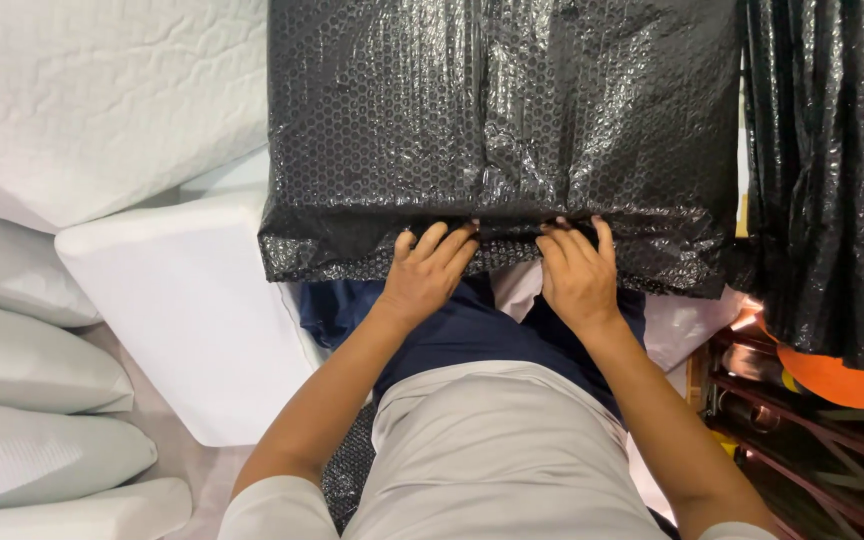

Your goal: Wrapping foam blocks in black bubble wrap and securing them with tape

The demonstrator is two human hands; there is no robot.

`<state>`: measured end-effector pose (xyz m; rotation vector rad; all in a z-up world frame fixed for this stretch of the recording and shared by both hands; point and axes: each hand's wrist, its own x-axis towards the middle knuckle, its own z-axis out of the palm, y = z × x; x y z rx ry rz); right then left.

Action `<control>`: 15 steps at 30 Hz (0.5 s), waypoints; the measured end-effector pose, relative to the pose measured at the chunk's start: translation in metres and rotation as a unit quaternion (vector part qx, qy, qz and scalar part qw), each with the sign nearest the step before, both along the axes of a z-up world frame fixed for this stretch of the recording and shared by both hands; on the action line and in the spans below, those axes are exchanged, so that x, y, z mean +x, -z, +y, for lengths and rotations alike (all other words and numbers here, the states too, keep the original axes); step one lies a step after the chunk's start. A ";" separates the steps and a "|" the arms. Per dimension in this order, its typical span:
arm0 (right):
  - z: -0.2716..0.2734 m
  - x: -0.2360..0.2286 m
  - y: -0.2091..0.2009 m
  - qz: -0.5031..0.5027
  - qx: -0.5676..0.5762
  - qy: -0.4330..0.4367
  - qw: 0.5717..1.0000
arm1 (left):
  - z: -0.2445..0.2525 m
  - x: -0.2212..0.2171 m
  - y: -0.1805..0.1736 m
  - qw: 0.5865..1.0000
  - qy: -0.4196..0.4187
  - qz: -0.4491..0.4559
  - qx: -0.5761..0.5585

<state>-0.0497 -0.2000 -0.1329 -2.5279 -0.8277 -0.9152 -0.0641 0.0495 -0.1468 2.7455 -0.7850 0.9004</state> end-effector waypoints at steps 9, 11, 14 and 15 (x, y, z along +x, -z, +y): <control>-0.004 0.001 -0.033 0.043 0.031 0.019 0.998 | 0.002 0.015 -0.042 0.991 0.045 0.029 -0.123; -0.001 -0.002 -0.039 0.046 0.061 0.026 0.997 | 0.001 0.018 -0.053 0.993 0.017 0.022 -0.116; -0.006 -0.007 -0.057 0.036 0.124 0.064 0.990 | -0.012 0.023 -0.072 0.990 0.004 0.024 -0.140; -0.006 -0.007 -0.063 0.028 0.163 0.081 0.983 | -0.014 0.024 -0.078 0.986 0.005 0.037 -0.161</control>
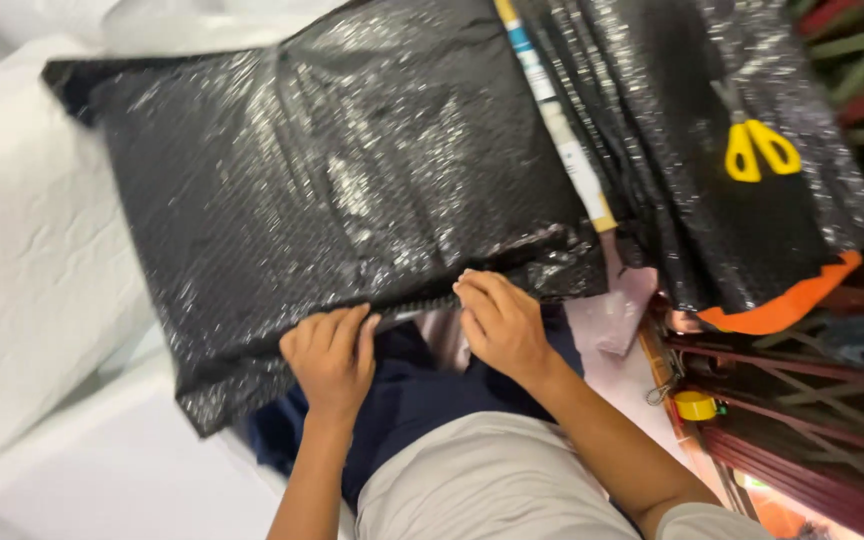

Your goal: Wrapping foam blocks in black bubble wrap and securing them with tape

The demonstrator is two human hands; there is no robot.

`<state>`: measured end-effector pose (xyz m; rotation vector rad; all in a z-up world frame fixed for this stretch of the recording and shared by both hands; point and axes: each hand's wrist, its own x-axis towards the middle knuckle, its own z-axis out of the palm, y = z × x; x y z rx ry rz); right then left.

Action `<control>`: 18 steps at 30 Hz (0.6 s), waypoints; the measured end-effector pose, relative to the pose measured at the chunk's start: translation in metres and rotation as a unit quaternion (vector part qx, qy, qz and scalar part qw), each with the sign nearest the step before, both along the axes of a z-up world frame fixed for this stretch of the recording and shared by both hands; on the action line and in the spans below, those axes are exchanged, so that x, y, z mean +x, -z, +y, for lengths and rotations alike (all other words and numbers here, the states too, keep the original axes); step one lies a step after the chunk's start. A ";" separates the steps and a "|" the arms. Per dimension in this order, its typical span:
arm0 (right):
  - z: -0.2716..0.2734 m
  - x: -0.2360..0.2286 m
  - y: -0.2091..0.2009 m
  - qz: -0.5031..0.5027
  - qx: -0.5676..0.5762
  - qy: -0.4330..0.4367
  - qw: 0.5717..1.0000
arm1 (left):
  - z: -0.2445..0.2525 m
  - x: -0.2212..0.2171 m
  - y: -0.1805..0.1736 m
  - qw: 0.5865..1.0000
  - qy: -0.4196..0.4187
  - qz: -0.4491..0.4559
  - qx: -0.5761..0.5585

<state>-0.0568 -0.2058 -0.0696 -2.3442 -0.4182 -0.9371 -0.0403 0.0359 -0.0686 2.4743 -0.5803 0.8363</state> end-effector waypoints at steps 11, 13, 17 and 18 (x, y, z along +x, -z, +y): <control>-0.213 0.009 -0.070 0.044 -0.102 0.451 0.885 | -0.096 0.019 -0.046 0.958 0.169 0.144 -0.182; -0.257 0.017 -0.051 0.066 -0.134 0.495 0.856 | -0.123 0.032 -0.051 0.943 0.189 0.176 -0.209; -0.295 0.032 -0.028 0.162 -0.157 0.544 0.808 | -0.185 0.057 -0.072 0.894 0.243 0.260 -0.272; -0.294 0.034 -0.031 0.200 -0.137 0.540 0.806 | -0.201 0.062 -0.080 0.885 0.260 0.272 -0.275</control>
